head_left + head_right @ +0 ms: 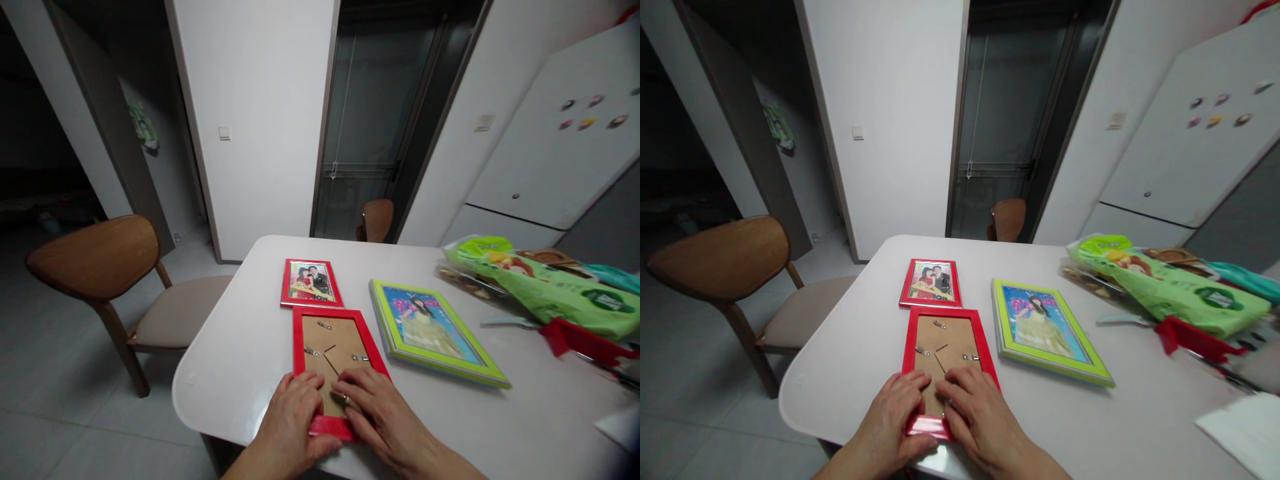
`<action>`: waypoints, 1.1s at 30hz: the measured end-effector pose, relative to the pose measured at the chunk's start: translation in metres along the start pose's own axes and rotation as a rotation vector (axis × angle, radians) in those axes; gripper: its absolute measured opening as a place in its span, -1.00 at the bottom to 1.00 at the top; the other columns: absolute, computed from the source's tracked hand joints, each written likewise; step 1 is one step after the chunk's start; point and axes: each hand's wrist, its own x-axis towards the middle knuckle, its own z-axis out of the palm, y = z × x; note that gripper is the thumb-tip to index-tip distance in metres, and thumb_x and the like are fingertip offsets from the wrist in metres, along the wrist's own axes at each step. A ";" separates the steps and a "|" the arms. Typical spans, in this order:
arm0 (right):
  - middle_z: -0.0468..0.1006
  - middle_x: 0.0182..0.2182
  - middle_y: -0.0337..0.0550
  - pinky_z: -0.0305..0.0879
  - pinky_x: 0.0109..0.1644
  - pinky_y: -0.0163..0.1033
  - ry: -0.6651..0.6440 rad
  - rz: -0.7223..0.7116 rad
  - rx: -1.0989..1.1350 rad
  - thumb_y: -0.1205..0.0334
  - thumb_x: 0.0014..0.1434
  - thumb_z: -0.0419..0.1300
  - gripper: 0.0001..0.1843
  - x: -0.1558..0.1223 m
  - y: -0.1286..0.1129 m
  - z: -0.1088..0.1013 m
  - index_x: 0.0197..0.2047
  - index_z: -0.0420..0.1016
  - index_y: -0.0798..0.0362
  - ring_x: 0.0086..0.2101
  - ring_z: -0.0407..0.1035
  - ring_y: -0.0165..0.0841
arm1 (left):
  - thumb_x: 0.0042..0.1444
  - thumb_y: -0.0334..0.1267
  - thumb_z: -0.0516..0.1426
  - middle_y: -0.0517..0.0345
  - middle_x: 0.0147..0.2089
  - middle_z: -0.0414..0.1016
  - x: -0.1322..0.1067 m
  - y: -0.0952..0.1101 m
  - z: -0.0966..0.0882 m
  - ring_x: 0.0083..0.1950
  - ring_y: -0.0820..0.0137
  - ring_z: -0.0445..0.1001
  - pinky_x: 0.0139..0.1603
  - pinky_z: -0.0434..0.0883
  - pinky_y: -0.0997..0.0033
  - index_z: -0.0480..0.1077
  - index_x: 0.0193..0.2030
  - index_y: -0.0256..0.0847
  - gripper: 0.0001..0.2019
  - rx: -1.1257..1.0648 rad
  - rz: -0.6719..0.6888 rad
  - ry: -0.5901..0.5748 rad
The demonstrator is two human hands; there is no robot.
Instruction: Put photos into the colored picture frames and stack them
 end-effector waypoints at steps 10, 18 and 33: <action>0.36 -0.30 -0.12 0.08 -0.17 -0.23 -0.026 0.114 -0.139 0.29 0.11 -0.06 -0.72 0.066 0.002 0.015 -0.16 0.39 -0.01 -0.22 0.20 -0.31 | -0.26 -0.15 0.27 0.05 0.04 0.33 0.001 0.000 0.000 0.07 0.20 0.24 0.12 0.06 0.09 0.32 -0.39 -0.20 -0.70 -0.029 0.034 0.025; 0.41 -0.41 -0.11 0.13 -0.25 -0.28 0.093 0.246 -0.060 0.25 0.10 -0.02 -0.79 0.083 0.008 0.025 -0.40 0.42 0.09 -0.32 0.27 -0.35 | -0.30 -0.20 0.29 0.05 0.02 0.34 0.001 -0.002 0.001 0.05 0.19 0.25 0.11 0.06 0.11 0.32 -0.39 -0.20 -0.69 -0.042 0.032 0.042; 0.48 -0.39 -0.06 0.11 -0.32 -0.31 0.167 0.391 -0.043 0.20 0.09 -0.03 -0.75 0.099 0.042 0.018 -0.36 0.43 0.11 -0.35 0.32 -0.34 | -0.30 -0.17 0.28 0.04 0.02 0.34 0.000 -0.003 0.002 0.05 0.18 0.25 0.10 0.08 0.09 0.33 -0.37 -0.20 -0.68 -0.048 0.041 0.062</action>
